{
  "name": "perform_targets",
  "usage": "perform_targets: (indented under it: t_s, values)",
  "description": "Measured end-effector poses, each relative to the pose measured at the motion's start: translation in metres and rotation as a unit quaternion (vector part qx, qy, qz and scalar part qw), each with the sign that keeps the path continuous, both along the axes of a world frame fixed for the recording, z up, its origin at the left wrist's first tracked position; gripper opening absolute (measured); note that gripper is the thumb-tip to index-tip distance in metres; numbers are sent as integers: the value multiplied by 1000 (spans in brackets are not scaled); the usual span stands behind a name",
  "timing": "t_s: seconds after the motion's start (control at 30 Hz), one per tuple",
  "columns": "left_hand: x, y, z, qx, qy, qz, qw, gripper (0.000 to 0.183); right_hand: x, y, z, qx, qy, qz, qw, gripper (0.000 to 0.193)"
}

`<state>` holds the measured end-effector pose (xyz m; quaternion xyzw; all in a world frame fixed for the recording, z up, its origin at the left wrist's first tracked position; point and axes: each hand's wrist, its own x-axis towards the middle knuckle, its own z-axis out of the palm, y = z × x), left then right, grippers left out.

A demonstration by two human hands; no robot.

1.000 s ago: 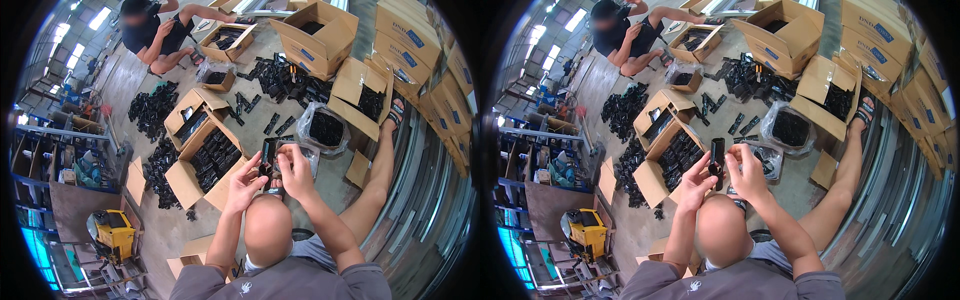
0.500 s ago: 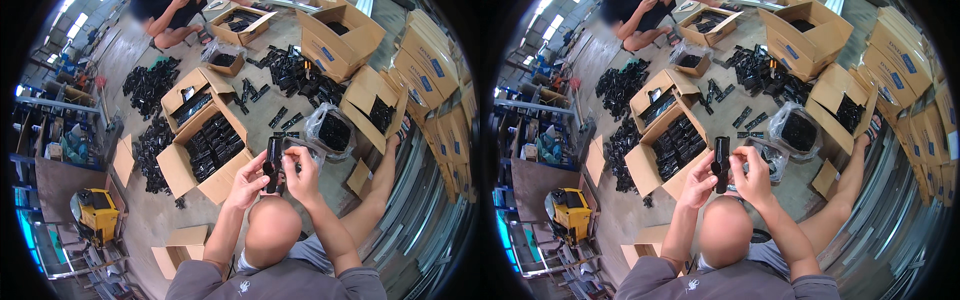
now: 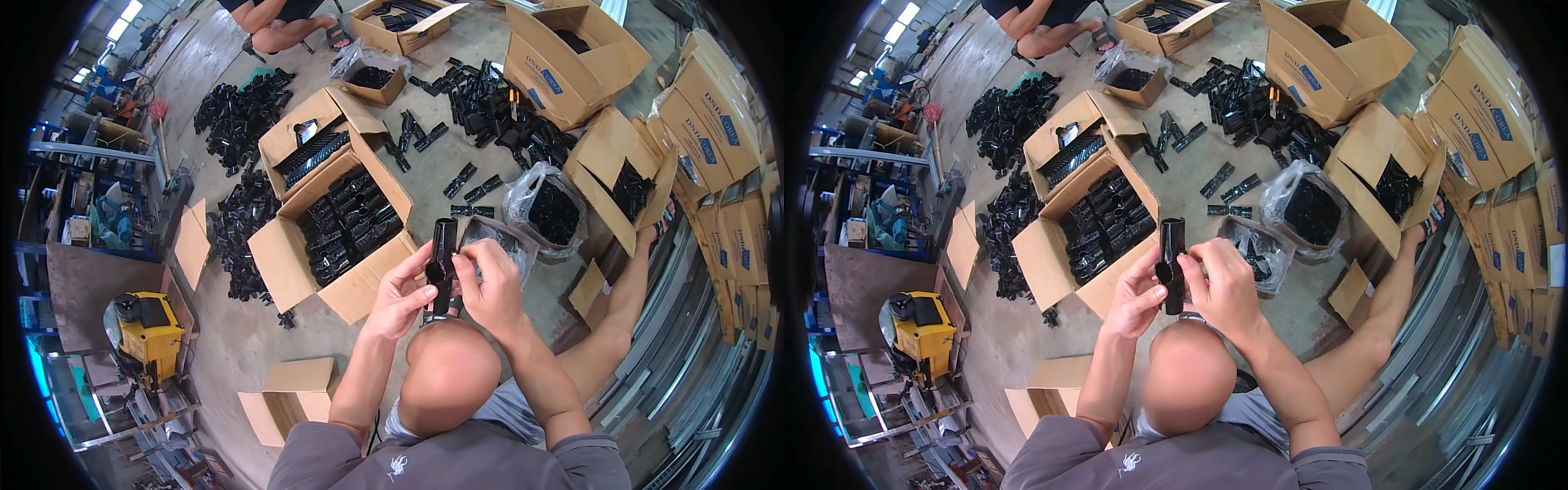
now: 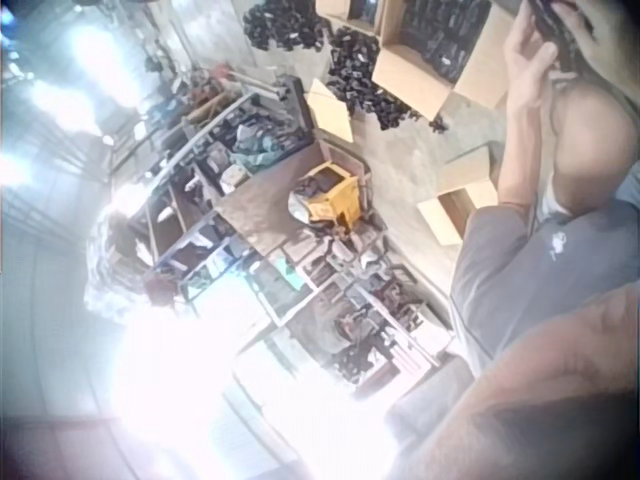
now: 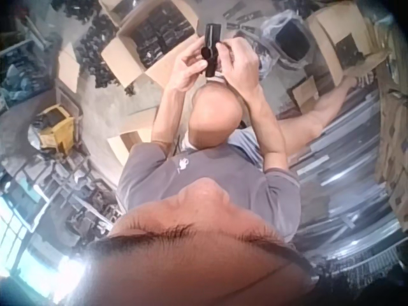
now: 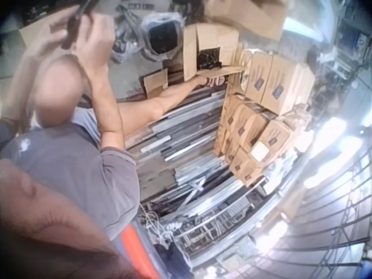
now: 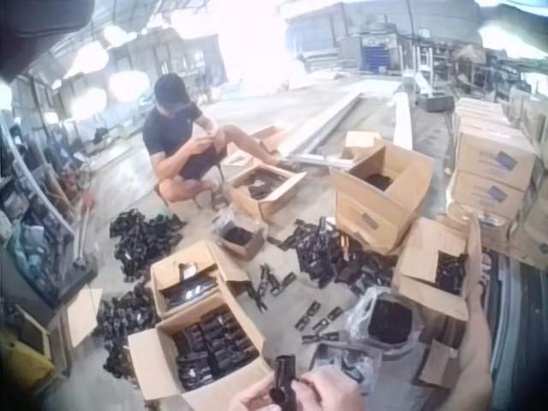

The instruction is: The person sorts black metal hinges from a plastic bag, handling them individually and placing them into cardboard boxes on the fabrication floor.

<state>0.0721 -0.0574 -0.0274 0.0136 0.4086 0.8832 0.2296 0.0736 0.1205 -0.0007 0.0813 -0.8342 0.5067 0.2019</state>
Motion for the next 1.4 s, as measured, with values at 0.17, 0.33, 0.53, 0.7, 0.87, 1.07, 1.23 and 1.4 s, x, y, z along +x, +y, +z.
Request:
perform_targets:
  t_s: [0.17,0.33,0.53,0.7,0.87,1.07,1.23,1.4]
  values:
    - [4,-5,-2,106,-73,-33,991,74,10,5,-1,-56,-41,-37,997,16]
    - [7,-7,-6,116,-74,14,990,74,19,10,-4,-98,-109,-38,989,19]
    - [-27,-74,-31,-373,73,83,921,71,45,44,-49,-92,-215,-72,970,20]
    - [-59,-186,-89,-727,204,84,650,53,83,88,-101,-6,-303,-93,948,22]
    - [-86,-230,-103,-767,230,29,599,46,108,105,-131,41,-374,-102,921,23]
    - [-96,-248,-155,-805,217,-22,552,49,103,100,-146,43,-377,-75,922,23]
    - [-96,-267,-185,-830,176,29,529,49,95,103,-135,51,-361,-62,929,22]
    - [-90,-233,-167,-797,188,193,541,33,68,128,-129,45,-360,-103,926,21]
